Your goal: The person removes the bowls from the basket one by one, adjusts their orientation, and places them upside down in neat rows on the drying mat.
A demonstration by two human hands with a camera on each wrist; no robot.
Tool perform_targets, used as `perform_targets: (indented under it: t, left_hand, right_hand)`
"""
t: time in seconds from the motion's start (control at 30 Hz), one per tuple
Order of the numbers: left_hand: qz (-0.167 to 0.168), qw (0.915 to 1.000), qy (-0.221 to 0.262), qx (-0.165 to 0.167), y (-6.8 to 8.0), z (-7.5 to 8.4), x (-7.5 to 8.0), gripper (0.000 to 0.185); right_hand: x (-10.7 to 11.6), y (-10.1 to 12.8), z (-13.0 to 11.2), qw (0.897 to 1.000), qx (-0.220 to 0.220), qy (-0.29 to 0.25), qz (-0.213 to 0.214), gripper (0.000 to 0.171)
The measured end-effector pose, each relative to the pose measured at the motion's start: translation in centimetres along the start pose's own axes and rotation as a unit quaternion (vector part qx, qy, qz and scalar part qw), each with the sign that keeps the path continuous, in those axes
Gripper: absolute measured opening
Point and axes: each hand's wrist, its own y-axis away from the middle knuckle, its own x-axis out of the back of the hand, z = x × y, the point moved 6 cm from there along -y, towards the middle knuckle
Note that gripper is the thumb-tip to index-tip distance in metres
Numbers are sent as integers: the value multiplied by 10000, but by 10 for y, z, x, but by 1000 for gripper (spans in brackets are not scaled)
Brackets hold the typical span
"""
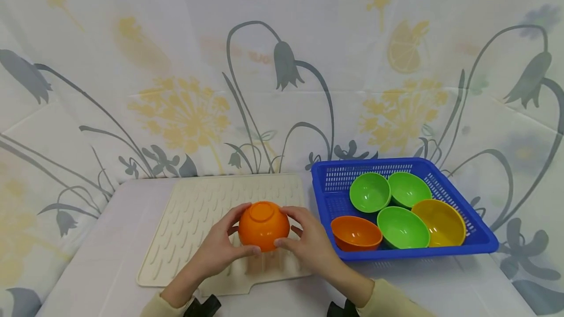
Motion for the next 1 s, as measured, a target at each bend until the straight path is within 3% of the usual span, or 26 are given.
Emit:
perform_targets:
  t: [0.13,0.23,0.37,0.53,0.8,1.0]
  left_hand:
    - [169,9997,-136,-111,-1,-6,9,88]
    - [303,9992,-245,-116,-3,-11,16,87]
    - [453,9983,-363,11,-6,-20,23,86]
    - [642,9969,-400,219,-11,-34,35,90]
    - [944,9921,-643,519,-18,-60,54,93]
    - [1148,9891,-571,723,-22,-76,75,91]
  right_hand:
    - [-9,-5,4,9996,-266,106,70,58]
    - [-16,-10,8,9985,-520,-138,54,59]
    - [-26,-20,15,9934,-946,-629,167,58]
    - [-40,-37,24,9891,-1224,-648,497,58]
    - [-67,-63,35,9860,-1111,-879,883,54]
    - [-92,-78,39,9840,-916,-1375,666,48]
